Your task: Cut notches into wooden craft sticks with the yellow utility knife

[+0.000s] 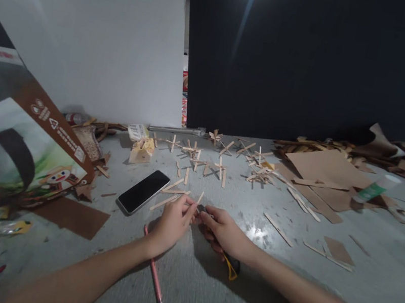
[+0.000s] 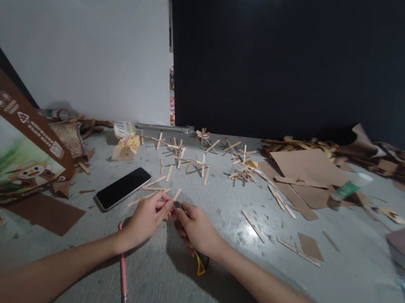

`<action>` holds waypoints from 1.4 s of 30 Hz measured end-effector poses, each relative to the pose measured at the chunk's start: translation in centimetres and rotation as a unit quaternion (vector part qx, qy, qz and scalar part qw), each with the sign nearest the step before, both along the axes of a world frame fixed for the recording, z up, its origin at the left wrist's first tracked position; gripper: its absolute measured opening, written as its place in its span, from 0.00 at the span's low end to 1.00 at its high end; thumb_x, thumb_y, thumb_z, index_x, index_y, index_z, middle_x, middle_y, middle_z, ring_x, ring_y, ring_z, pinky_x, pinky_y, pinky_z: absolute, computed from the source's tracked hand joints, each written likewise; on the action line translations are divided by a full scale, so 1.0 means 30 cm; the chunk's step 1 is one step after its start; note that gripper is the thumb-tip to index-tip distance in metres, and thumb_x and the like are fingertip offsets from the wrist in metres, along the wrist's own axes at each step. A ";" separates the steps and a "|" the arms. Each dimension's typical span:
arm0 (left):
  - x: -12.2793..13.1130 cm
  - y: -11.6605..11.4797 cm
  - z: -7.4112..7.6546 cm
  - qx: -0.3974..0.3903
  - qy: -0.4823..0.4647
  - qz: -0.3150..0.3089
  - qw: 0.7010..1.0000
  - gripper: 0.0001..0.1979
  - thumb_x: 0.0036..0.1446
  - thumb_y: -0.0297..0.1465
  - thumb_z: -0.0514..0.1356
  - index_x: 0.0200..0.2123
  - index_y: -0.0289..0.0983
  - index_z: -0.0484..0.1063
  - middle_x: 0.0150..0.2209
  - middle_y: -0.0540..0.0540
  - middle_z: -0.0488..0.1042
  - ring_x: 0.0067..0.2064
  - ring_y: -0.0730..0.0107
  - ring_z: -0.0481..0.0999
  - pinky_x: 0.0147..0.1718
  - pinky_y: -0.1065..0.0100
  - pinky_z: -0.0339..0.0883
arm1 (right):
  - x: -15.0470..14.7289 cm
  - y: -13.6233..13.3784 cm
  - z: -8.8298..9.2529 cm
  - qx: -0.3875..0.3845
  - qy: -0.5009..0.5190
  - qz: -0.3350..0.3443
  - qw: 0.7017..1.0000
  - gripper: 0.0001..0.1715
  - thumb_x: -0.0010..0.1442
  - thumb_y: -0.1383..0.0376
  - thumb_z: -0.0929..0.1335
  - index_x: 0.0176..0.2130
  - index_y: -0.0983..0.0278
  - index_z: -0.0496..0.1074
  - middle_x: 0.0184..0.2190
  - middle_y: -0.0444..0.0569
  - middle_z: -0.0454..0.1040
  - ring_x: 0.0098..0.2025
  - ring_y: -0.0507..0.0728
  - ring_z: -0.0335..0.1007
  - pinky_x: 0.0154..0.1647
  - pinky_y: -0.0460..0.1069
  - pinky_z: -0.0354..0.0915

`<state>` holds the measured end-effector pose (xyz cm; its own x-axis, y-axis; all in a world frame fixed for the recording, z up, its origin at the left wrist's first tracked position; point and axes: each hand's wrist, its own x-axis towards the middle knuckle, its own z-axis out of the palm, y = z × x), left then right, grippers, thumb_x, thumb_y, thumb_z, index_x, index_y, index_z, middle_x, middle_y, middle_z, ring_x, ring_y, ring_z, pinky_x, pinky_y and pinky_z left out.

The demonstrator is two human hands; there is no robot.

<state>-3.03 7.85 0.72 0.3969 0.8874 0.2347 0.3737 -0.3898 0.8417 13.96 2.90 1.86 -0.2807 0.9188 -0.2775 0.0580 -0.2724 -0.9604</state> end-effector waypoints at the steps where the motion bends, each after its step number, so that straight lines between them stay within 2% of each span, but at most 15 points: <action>1: 0.000 -0.001 0.001 0.000 -0.001 -0.001 1.000 0.11 0.67 0.38 0.56 0.34 0.39 0.68 0.24 0.48 0.80 0.25 0.67 0.78 0.27 0.68 0.66 | 0.006 0.005 0.002 -0.009 0.009 0.011 1.000 0.20 0.66 0.46 0.65 0.37 0.59 0.62 0.19 0.32 0.57 0.11 0.45 0.48 0.08 0.42 0.51; 7: -0.001 -0.003 0.005 0.003 0.003 -0.003 1.000 0.11 0.67 0.37 0.56 0.33 0.39 0.67 0.25 0.48 0.80 0.25 0.67 0.78 0.29 0.68 0.66 | 0.050 0.032 0.018 -0.076 0.032 0.048 0.995 0.19 0.66 0.48 0.67 0.38 0.59 0.64 0.18 0.32 0.57 0.11 0.45 0.46 0.08 0.42 0.49; 14: 0.002 -0.003 -0.001 0.004 -0.011 -0.015 1.000 0.10 0.67 0.36 0.56 0.33 0.40 0.67 0.25 0.48 0.80 0.25 0.67 0.78 0.29 0.68 0.66 | 0.082 0.045 0.007 -0.097 0.050 0.068 0.992 0.19 0.65 0.47 0.69 0.38 0.59 0.65 0.19 0.33 0.59 0.12 0.45 0.46 0.09 0.42 0.47; 20: 0.002 -0.001 -0.004 0.003 -0.005 -0.010 1.000 0.10 0.67 0.37 0.56 0.33 0.39 0.67 0.26 0.47 0.81 0.25 0.67 0.78 0.28 0.69 0.66 | 0.082 0.045 0.009 -0.092 0.058 0.072 0.991 0.19 0.63 0.48 0.70 0.38 0.59 0.66 0.18 0.33 0.59 0.12 0.45 0.46 0.08 0.42 0.47; 25: 0.002 0.002 -0.004 -0.006 -0.004 0.000 1.000 0.11 0.67 0.37 0.55 0.32 0.39 0.66 0.24 0.47 0.80 0.24 0.67 0.78 0.27 0.69 0.66 | 0.048 0.025 0.017 -0.054 0.049 0.044 0.996 0.21 0.63 0.46 0.69 0.37 0.60 0.65 0.18 0.33 0.59 0.12 0.45 0.47 0.08 0.42 0.49; 31: 0.002 0.002 -0.008 -0.012 0.001 0.007 1.000 0.10 0.67 0.38 0.56 0.34 0.39 0.67 0.24 0.47 0.79 0.25 0.66 0.79 0.26 0.69 0.66 | -0.001 -0.003 -0.009 0.002 0.031 -0.010 0.999 0.23 0.62 0.44 0.68 0.36 0.59 0.63 0.18 0.32 0.58 0.11 0.45 0.48 0.07 0.42 0.51; 35: 0.000 0.002 -0.007 -0.007 0.012 0.012 1.000 0.11 0.67 0.38 0.56 0.34 0.39 0.67 0.24 0.47 0.79 0.24 0.65 0.78 0.26 0.69 0.65 | -0.009 -0.007 -0.014 0.014 0.026 -0.018 0.999 0.23 0.62 0.43 0.68 0.36 0.59 0.62 0.18 0.32 0.58 0.11 0.46 0.49 0.07 0.42 0.51; 38: 0.000 0.002 -0.006 -0.010 0.001 0.006 1.000 0.11 0.67 0.38 0.55 0.33 0.39 0.66 0.24 0.47 0.79 0.25 0.65 0.79 0.26 0.69 0.66 | 0.016 0.007 -0.002 -0.014 0.036 0.005 0.999 0.22 0.62 0.45 0.68 0.36 0.59 0.64 0.18 0.32 0.58 0.11 0.46 0.48 0.08 0.42 0.51; 42: 0.002 -0.002 0.000 -0.007 -0.019 -0.012 1.000 0.11 0.67 0.37 0.56 0.32 0.40 0.66 0.25 0.47 0.80 0.24 0.67 0.78 0.27 0.69 0.66 | 0.068 0.037 0.016 -0.090 0.063 0.068 0.992 0.20 0.63 0.47 0.70 0.38 0.60 0.66 0.18 0.33 0.59 0.12 0.45 0.45 0.08 0.42 0.49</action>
<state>-2.95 7.78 0.73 0.4087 0.8809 0.2386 0.3319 -0.3870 0.8603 16.01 4.01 2.33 -0.4416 0.8088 -0.3883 -0.0104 -0.4374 -0.8992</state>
